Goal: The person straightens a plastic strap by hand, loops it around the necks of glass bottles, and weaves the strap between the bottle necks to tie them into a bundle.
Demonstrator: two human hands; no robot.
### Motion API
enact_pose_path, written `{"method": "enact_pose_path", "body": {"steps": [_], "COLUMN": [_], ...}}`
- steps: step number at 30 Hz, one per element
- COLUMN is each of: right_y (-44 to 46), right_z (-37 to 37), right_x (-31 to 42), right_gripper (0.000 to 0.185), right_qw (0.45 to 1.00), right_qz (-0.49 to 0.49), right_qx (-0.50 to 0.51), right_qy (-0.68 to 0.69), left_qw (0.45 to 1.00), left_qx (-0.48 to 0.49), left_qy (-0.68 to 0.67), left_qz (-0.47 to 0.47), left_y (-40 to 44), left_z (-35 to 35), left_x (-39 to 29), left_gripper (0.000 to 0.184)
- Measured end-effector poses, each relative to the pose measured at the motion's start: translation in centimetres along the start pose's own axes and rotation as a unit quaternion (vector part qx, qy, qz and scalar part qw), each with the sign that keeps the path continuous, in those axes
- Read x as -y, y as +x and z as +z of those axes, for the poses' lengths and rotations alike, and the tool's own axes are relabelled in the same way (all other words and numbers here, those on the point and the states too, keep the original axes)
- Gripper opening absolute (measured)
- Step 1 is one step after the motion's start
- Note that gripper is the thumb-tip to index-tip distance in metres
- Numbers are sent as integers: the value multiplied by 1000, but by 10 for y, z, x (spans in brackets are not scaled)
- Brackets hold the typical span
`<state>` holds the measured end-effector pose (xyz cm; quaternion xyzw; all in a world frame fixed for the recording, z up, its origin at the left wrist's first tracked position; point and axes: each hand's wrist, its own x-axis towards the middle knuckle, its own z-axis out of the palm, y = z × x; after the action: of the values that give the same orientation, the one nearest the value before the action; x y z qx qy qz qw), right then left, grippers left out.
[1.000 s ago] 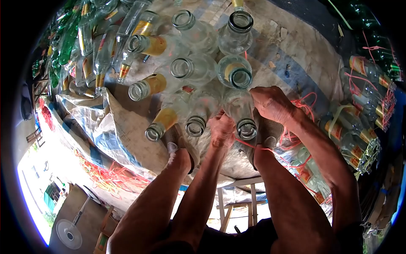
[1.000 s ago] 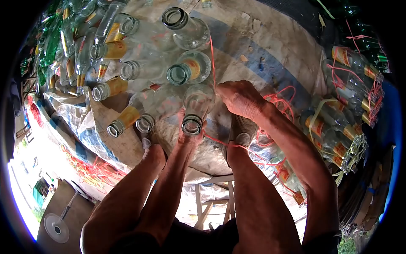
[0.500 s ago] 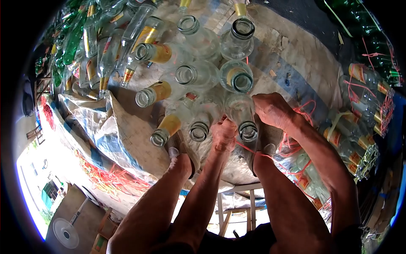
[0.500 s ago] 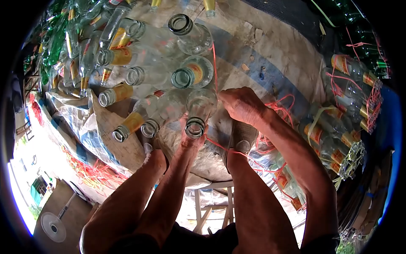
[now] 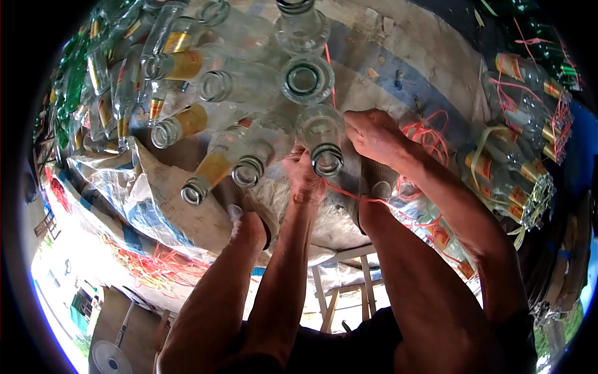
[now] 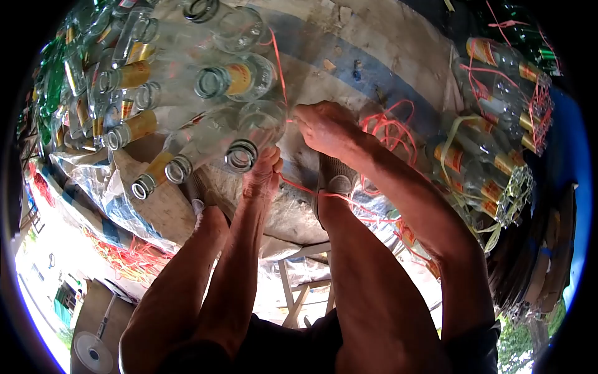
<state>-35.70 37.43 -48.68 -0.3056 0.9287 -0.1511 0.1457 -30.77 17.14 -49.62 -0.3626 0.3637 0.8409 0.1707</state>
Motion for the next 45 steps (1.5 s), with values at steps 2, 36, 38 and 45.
{"method": "enact_pose_path", "body": {"steps": [2,36,38,45], "right_y": [-1,-6,-9,6], "right_z": [4,1,0,-23], "right_x": [11,49,47,46], "right_gripper": [6,21,22,24], "right_qw": [973,677,679,668], "right_qz": [104,366,360,347], "right_qx": [-95,5,16,-59], "right_qy": [183,639,640,656], "left_qw": [999,984,983,976], "left_qx": [-8,24,19,35], "left_qy": [51,151,162,205], "left_qz": [-16,-93,-90,-72], "left_y": [0,-18,-17,-17], "left_z": [-1,32,31,32], "left_x": [0,-19,-20,-21], "left_gripper": [15,10,11,16]}}
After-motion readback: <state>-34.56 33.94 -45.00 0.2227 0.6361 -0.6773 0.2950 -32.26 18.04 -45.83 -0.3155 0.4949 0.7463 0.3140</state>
